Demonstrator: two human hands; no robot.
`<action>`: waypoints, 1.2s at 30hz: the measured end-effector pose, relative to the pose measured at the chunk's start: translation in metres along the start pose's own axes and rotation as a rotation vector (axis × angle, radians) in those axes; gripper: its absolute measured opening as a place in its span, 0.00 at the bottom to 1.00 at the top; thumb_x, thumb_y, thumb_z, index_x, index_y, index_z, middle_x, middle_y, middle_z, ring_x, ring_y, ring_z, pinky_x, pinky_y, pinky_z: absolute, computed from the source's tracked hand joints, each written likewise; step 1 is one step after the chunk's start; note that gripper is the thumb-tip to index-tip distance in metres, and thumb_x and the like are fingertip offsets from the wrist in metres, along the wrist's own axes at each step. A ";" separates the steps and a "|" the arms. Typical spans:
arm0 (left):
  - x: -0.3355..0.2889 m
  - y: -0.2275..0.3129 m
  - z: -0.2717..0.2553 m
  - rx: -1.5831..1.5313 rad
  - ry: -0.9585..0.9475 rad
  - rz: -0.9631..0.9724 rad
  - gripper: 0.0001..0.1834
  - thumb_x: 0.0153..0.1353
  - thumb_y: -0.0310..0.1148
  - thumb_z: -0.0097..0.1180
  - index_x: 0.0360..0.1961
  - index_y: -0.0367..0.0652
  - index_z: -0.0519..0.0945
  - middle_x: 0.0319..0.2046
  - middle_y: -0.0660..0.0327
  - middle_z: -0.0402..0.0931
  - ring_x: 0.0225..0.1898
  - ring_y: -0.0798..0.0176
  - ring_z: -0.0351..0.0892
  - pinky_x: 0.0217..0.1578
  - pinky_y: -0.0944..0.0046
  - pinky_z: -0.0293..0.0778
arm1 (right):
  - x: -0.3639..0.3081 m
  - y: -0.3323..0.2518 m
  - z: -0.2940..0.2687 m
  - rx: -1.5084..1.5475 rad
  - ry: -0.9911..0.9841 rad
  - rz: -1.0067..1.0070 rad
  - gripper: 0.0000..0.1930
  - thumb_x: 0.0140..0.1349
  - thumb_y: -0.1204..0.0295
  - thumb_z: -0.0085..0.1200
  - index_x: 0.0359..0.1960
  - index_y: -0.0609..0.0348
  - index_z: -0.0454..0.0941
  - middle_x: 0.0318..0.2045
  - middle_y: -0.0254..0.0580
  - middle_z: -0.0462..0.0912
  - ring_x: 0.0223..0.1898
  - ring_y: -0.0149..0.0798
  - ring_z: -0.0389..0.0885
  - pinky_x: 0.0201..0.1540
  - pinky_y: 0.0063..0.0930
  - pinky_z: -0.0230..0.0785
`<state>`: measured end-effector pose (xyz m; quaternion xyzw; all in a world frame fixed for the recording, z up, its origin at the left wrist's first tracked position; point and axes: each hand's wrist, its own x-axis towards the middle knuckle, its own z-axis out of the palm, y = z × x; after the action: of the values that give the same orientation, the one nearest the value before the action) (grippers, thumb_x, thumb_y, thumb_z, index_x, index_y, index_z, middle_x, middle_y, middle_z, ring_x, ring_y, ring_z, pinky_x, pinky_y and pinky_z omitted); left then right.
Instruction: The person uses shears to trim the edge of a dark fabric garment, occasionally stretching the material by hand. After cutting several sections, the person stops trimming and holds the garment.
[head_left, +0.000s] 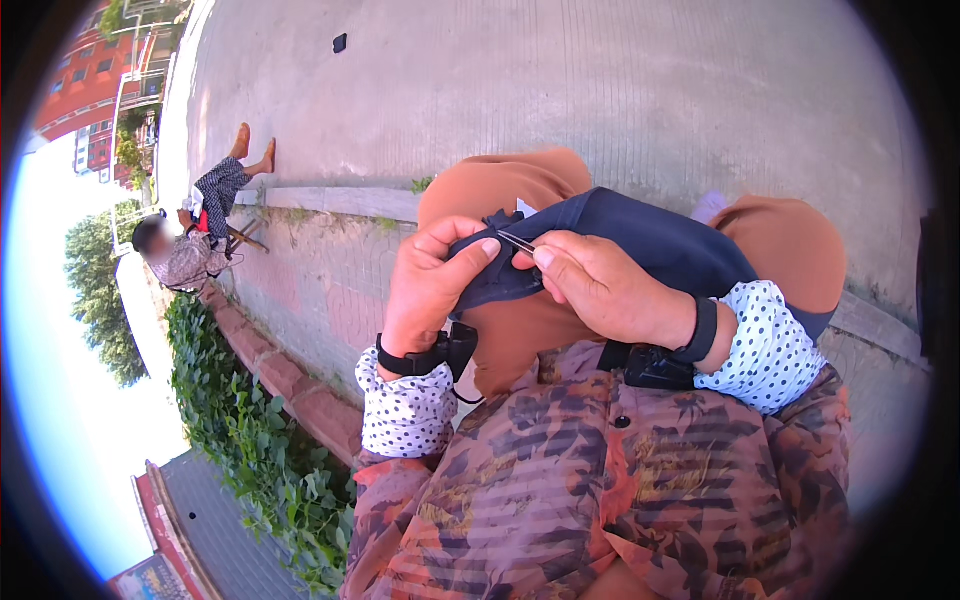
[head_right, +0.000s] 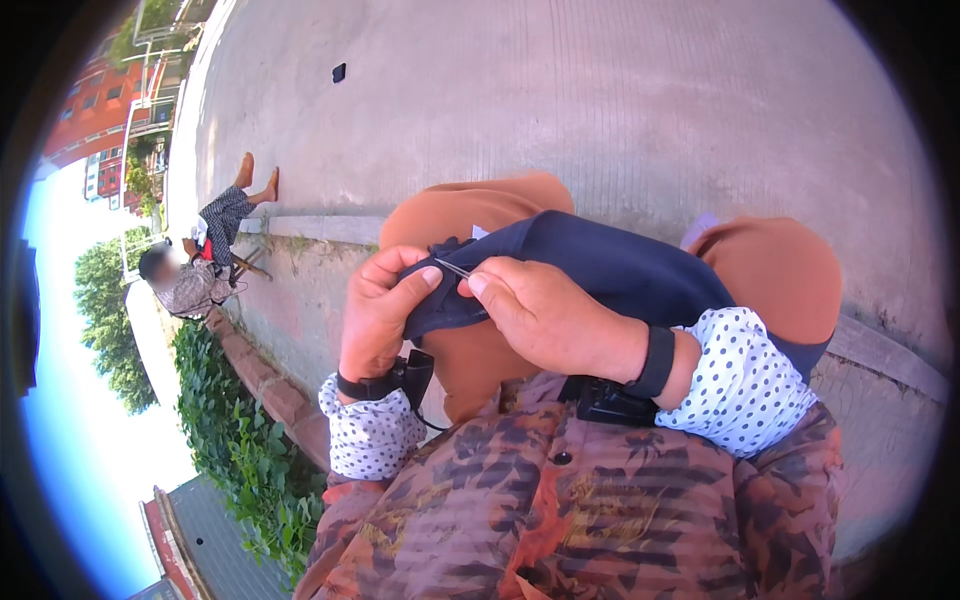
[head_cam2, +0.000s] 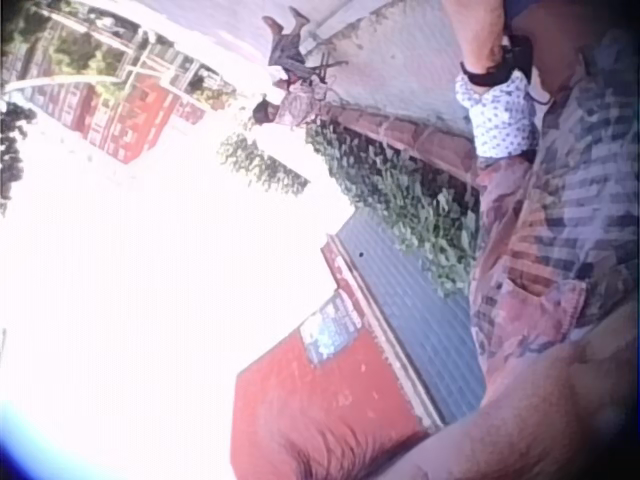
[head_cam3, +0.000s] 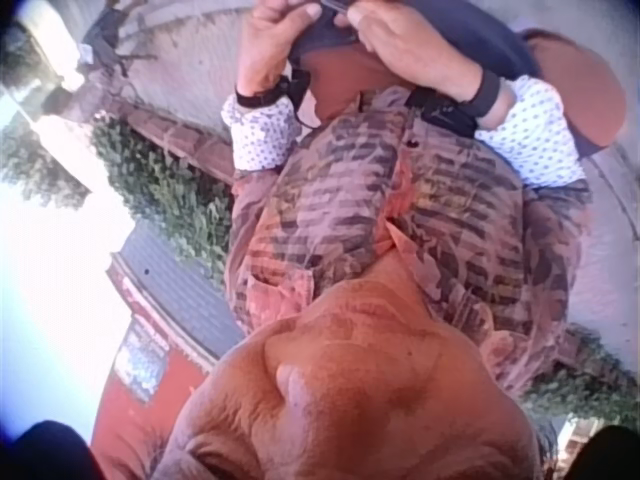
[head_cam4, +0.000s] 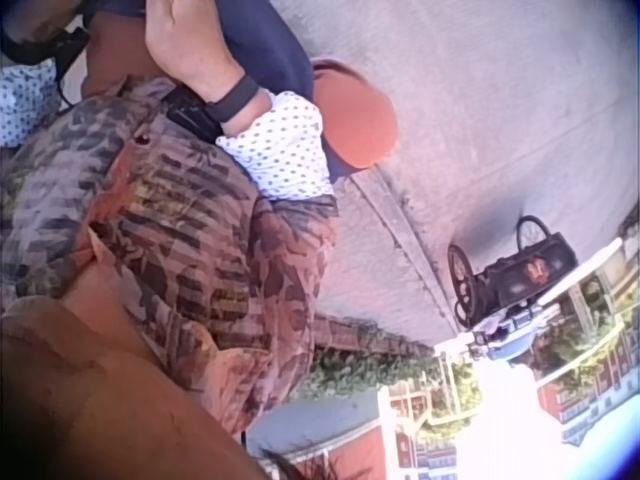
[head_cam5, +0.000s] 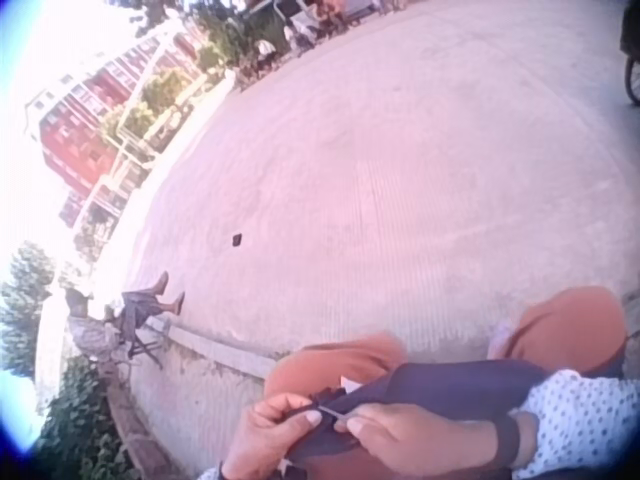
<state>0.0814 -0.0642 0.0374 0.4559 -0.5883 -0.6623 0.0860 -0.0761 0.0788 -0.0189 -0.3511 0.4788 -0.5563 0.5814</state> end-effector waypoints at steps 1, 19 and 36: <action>0.001 0.000 0.000 0.004 -0.006 0.002 0.03 0.64 0.24 0.61 0.39 0.37 0.82 0.33 0.66 0.82 0.33 0.77 0.79 0.36 0.74 0.77 | 0.000 -0.001 0.000 -0.003 0.000 -0.004 0.16 0.76 0.66 0.40 0.46 0.68 0.77 0.38 0.55 0.83 0.43 0.49 0.83 0.49 0.35 0.73; -0.003 0.011 0.008 -0.070 -0.061 0.026 0.03 0.67 0.24 0.57 0.38 0.36 0.81 0.34 0.61 0.85 0.35 0.73 0.82 0.39 0.72 0.78 | 0.012 -0.010 -0.003 0.381 -0.050 0.300 0.18 0.77 0.62 0.39 0.42 0.64 0.77 0.26 0.34 0.75 0.29 0.27 0.73 0.34 0.26 0.68; 0.002 -0.005 0.004 -0.136 0.019 0.086 0.03 0.66 0.25 0.60 0.39 0.39 0.82 0.34 0.68 0.82 0.35 0.78 0.78 0.38 0.75 0.75 | 0.015 -0.007 -0.001 -0.532 0.091 -0.322 0.11 0.72 0.72 0.46 0.49 0.66 0.74 0.41 0.57 0.82 0.42 0.58 0.82 0.44 0.41 0.75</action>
<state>0.0800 -0.0613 0.0318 0.4294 -0.5601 -0.6922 0.1509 -0.0805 0.0638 -0.0156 -0.5368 0.5714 -0.5117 0.3515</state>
